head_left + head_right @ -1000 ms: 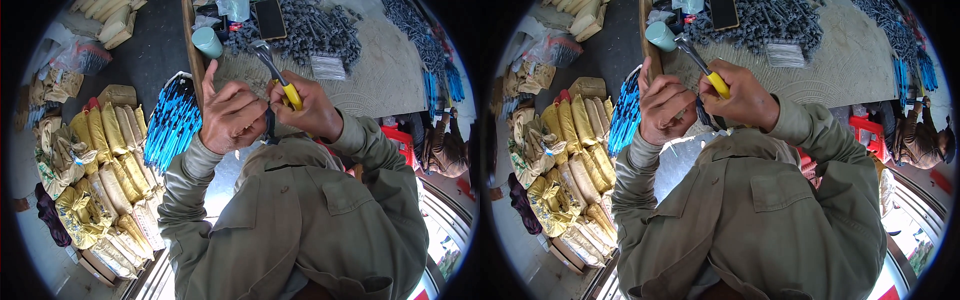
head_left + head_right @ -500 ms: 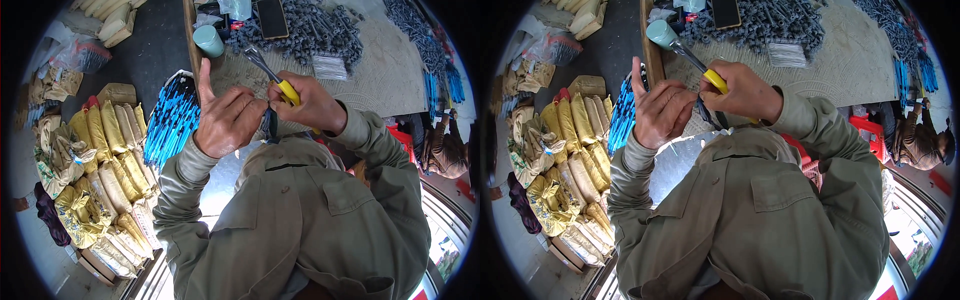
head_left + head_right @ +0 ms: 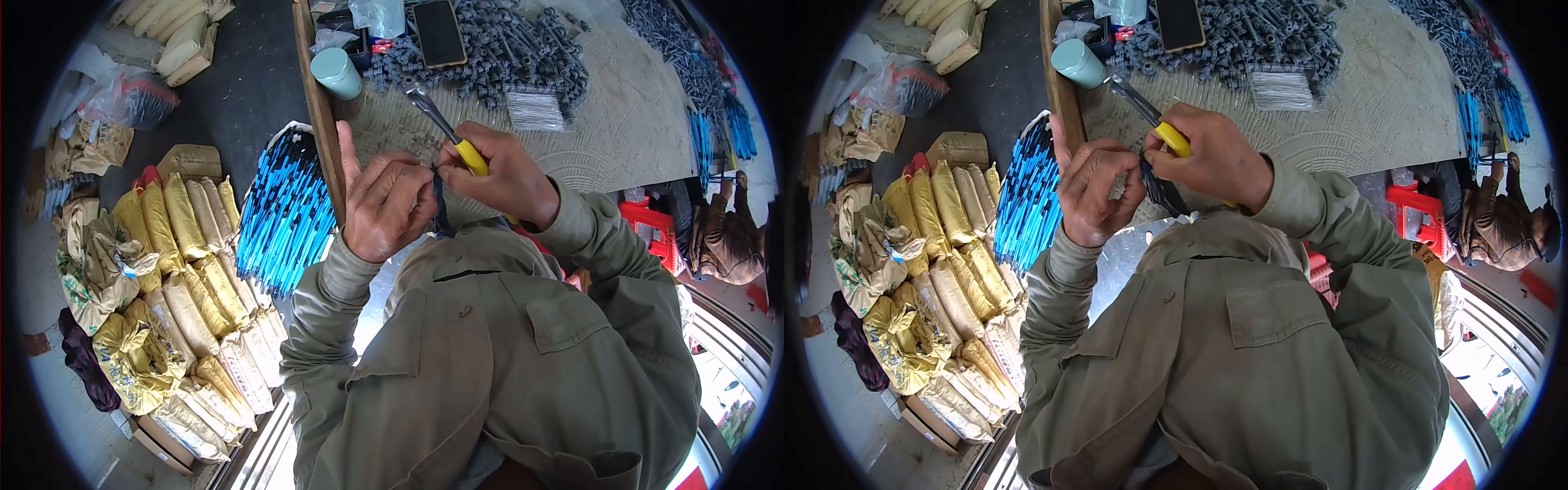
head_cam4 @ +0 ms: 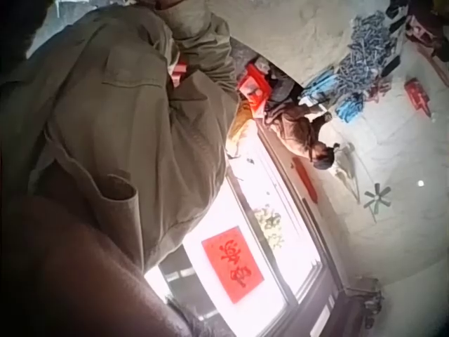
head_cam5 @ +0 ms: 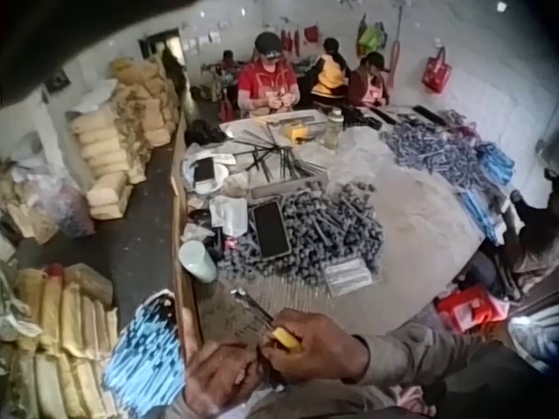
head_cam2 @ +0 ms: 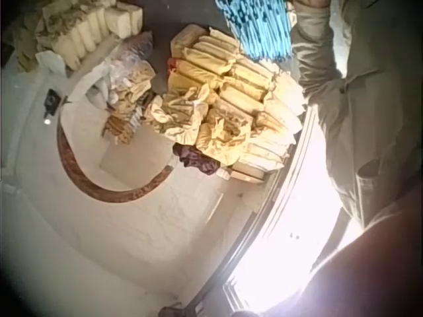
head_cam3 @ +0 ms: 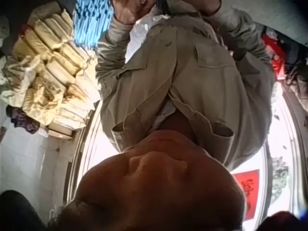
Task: The person assembles and trims blue straps using pliers in a manufacturing workshop.
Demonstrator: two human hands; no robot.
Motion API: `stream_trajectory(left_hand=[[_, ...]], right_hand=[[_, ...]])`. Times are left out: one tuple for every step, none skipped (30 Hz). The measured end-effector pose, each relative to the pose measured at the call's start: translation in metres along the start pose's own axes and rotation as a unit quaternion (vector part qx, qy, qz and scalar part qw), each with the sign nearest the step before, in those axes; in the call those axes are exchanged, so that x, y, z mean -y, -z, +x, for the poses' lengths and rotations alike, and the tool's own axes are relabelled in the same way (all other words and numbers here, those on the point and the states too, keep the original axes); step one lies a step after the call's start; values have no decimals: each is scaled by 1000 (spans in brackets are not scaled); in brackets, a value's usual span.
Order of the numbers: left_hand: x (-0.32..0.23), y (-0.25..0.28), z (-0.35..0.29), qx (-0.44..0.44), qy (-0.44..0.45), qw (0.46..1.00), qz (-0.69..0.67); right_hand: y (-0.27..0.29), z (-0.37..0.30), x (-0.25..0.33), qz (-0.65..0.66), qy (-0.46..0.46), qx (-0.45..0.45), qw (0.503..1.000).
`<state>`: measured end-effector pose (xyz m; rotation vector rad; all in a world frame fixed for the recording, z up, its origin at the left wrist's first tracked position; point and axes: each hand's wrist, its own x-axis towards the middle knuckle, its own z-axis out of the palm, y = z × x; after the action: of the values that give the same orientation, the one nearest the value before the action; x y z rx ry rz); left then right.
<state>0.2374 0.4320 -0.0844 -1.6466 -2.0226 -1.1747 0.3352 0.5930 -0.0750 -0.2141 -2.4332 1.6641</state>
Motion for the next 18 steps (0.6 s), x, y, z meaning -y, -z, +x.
stream_trajectory(left_hand=[[1, 0, 0, 3, -3, 1000, -10], [2, 0, -1, 6, -6, 1000, -21], [2, -1, -2, 9, -9, 999, -31], [3, -2, -3, 10, -10, 999, -31], [5, -4, -6, 1, 7, 998, -60], [6, -6, -7, -8, 23, 996, -88], [6, -7, -8, -17, 39, 992, -117], [7, -7, -8, -16, 39, 992, -117], [7, -5, -8, -7, 36, 994, -103], [8, -3, -7, 2, 33, 995, -90], [8, -1, -7, 11, 31, 997, -75], [8, 0, -6, 11, 31, 997, -75], [7, 2, -4, 21, 17, 998, -52], [7, 4, -2, 31, 2, 999, -29], [6, 6, 0, 41, -13, 999, -5], [5, 7, 1, 41, -13, 999, -5], [3, 8, 2, 45, -28, 998, 21], [2, 9, 4, 49, -43, 997, 47]], right_hand=[[2, 1, 0, -3, 3, 15, 1000], [3, 2, 0, -6, 6, 30, 1000], [4, 3, 1, -9, 9, 45, 999], [3, 2, 0, -9, 9, 44, 999], [2, 2, -2, 58, -46, 52, 996], [0, 1, -4, 124, -100, 61, 985], [-1, 1, -5, 189, -153, 68, 968], [-1, 0, -6, 189, -153, 68, 968], [-2, -1, -7, 176, -135, 54, 973], [-2, -2, -8, 164, -117, 40, 979], [-2, -3, -8, 151, -100, 27, 983], [-2, -3, -8, 152, -100, 27, 983], [-3, -3, -8, 80, -43, 5, 996], [-3, -4, -7, 7, 14, -17, 1000], [-4, -4, -6, -66, 72, -40, 994], [-4, -4, -5, -66, 72, -40, 994], [-5, -5, -2, -84, 87, -50, 991], [-5, -5, -1, -102, 102, -60, 988]])
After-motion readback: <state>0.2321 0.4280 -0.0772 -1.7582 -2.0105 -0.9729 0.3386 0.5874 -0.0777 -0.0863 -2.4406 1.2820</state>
